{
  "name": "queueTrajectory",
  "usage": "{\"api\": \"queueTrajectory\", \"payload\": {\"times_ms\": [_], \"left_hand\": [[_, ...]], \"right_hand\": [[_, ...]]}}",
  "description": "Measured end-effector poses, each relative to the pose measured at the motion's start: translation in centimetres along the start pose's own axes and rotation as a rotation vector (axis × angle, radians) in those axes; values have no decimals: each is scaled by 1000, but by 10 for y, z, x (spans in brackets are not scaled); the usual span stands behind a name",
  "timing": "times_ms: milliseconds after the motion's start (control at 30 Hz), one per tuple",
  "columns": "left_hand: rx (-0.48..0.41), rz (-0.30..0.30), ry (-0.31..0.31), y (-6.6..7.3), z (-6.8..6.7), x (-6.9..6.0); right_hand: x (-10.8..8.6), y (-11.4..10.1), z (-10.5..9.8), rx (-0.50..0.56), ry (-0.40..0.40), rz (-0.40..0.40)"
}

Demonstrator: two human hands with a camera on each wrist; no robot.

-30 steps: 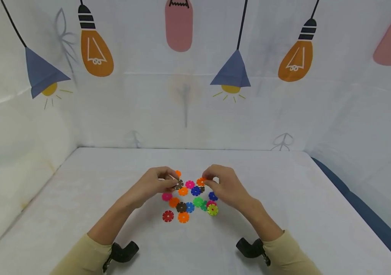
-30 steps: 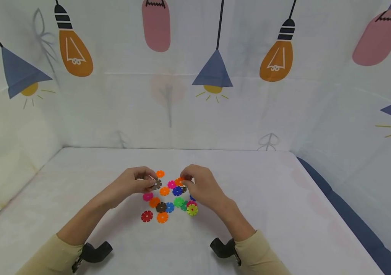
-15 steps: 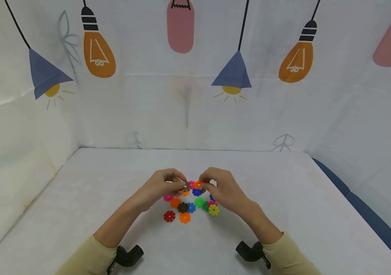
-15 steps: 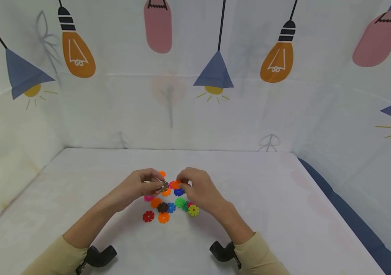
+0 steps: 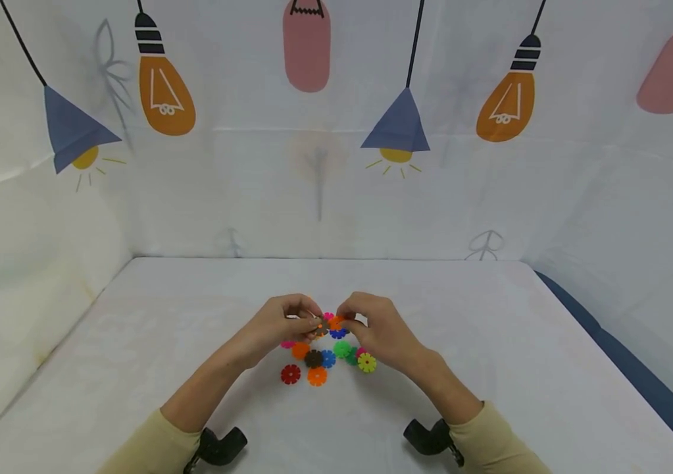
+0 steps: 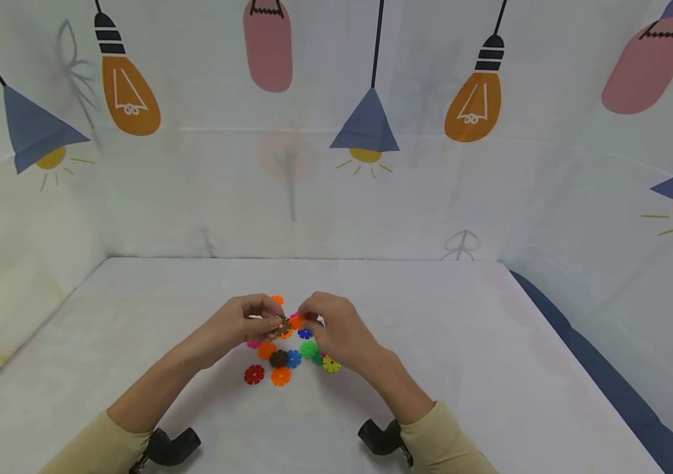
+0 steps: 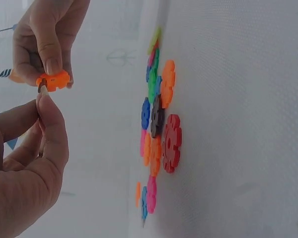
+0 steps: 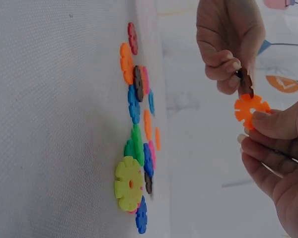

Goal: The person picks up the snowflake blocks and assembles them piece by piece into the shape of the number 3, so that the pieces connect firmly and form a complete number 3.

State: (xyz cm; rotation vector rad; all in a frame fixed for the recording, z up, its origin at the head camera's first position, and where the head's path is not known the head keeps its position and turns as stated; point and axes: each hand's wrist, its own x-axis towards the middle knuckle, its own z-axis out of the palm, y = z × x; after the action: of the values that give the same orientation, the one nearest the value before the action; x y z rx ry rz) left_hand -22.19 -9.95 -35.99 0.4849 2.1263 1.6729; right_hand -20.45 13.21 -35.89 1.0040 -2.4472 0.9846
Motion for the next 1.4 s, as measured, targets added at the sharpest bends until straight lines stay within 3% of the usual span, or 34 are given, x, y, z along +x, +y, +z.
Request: {"api": "queueTrajectory", "payload": {"times_ms": [167, 433, 800, 1100, 1400], "left_hand": [[8, 13, 15, 1, 3, 1], [-11, 11, 99, 4, 12, -1], [-10, 29, 202, 5, 23, -2], [-8, 38, 232, 3, 29, 0], [-28, 27, 267, -2, 33, -2]], "right_hand": [[-1, -2, 0, -27, 10, -9], [-2, -8, 4, -53, 77, -85], [-4, -14, 12, -94, 152, -84], [-7, -11, 17, -147, 200, -120], [-9, -15, 24, -255, 180, -152]]}}
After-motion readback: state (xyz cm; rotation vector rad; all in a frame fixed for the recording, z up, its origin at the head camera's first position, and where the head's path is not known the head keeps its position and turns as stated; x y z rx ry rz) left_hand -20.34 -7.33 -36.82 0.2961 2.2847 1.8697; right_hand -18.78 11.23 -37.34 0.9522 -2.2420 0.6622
